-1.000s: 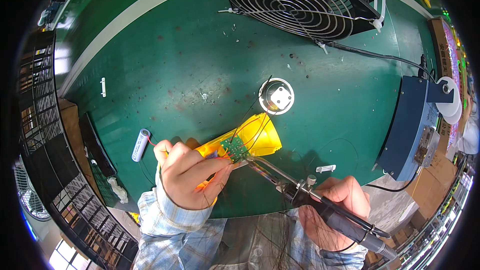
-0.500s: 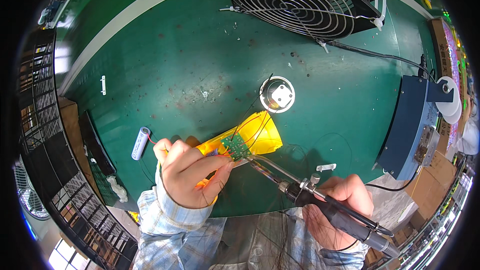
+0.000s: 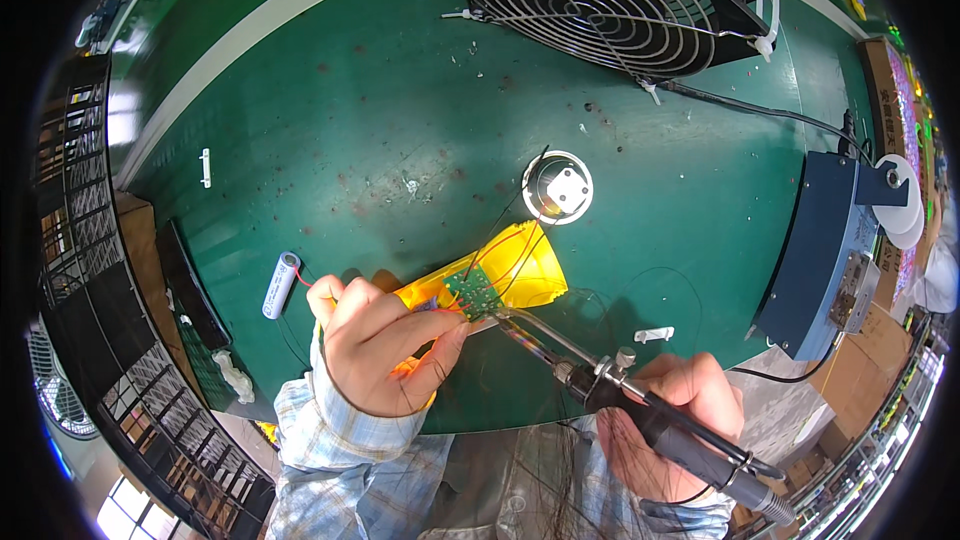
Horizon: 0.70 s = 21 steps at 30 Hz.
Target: The person assembles flashlights by taking flashlight housings from the conveyor, placing batteries inside, soldering electrical wires and circuit boards using a soldering iron, and returning the assembled flashlights to the conveyor.
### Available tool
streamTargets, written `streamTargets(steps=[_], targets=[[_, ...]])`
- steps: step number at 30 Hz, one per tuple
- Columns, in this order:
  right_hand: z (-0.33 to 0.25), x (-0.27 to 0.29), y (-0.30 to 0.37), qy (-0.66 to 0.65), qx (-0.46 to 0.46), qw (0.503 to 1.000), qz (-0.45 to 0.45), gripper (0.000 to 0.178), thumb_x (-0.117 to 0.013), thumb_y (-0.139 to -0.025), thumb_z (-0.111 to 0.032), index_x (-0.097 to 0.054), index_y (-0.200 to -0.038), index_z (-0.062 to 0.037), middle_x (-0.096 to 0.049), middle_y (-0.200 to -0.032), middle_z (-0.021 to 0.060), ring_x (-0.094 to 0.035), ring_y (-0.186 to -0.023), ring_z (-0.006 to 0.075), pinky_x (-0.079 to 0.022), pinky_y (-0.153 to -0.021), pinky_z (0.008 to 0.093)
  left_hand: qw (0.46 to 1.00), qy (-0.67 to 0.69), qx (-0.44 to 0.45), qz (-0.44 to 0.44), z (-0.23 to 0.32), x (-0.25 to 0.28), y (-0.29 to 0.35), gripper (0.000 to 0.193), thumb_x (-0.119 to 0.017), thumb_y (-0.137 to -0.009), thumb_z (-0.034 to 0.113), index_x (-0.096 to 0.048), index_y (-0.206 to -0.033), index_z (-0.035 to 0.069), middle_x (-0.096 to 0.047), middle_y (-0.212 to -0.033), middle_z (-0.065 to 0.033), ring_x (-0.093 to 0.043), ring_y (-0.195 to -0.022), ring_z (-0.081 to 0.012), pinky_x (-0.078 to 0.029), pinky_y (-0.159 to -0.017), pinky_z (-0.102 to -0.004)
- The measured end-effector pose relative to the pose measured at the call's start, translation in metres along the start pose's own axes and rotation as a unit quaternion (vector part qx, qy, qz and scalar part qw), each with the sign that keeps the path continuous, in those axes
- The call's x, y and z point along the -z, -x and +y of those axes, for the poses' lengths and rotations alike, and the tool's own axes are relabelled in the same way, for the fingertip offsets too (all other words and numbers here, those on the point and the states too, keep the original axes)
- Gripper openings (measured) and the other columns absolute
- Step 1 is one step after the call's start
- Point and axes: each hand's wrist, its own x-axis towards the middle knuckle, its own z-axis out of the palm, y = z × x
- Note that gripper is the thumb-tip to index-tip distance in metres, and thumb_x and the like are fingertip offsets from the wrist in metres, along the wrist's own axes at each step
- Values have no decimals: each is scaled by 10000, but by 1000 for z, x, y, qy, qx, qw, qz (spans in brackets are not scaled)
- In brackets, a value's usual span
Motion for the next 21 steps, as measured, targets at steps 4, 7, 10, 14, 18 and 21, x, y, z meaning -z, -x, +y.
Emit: streamTargets(steps=[4,7,10,14,18,21], targets=[[4,1,7,136,24,990,7,379,-752,-673,-236,-440,-762,-42,-452,-694,7,-393,-623,77,-314,-546,214,1000,-2,-2,6,-1,-1,1,144,-732,-600,108,-656,-720,130,-520,-620,24,-434,-595,-168,-284,-689,-356],[1,0,7,118,31,992,12,387,-761,-671,-232,-437,-765,-41,-448,-685,3,-383,-612,75,-302,-536,213,1000,-4,-6,13,0,-2,1,144,-732,-597,109,-651,-715,126,-517,-623,21,-435,-595,-169,-282,-673,-355],[0,-4,7,76,19,997,10,372,-756,-677,-208,-435,-768,-44,-445,-678,3,-378,-610,74,-303,-538,213,1000,-5,-10,14,0,-2,0,146,-732,-592,111,-649,-711,123,-509,-622,17,-433,-593,-169,-279,-660,-353],[-1,-7,5,53,14,999,2,335,-730,-688,-186,-435,-768,-48,-447,-676,9,-367,-599,72,-301,-539,213,1000,-2,-7,17,0,-3,1,146,-731,-589,108,-647,-707,123,-497,-615,17,-431,-591,-170,-277,-655,-352],[-8,-10,2,47,-14,999,8,314,-713,-690,-172,-433,-765,-52,-452,-681,15,-366,-594,74,-300,-538,215,1000,-3,-10,17,0,-2,1,148,-731,-586,106,-647,-707,123,-494,-613,19,-430,-592,-170,-275,-654,-350],[-6,-6,-3,92,79,992,-24,288,-716,-706,-39,-428,-699,-30,-524,-616,75,-465,-533,90,-370,-462,230,1000,-6,-9,15,0,-1,2,149,-733,-583,106,-649,-705,123,-489,-610,20,-430,-592,-169,-275,-658,-349]])
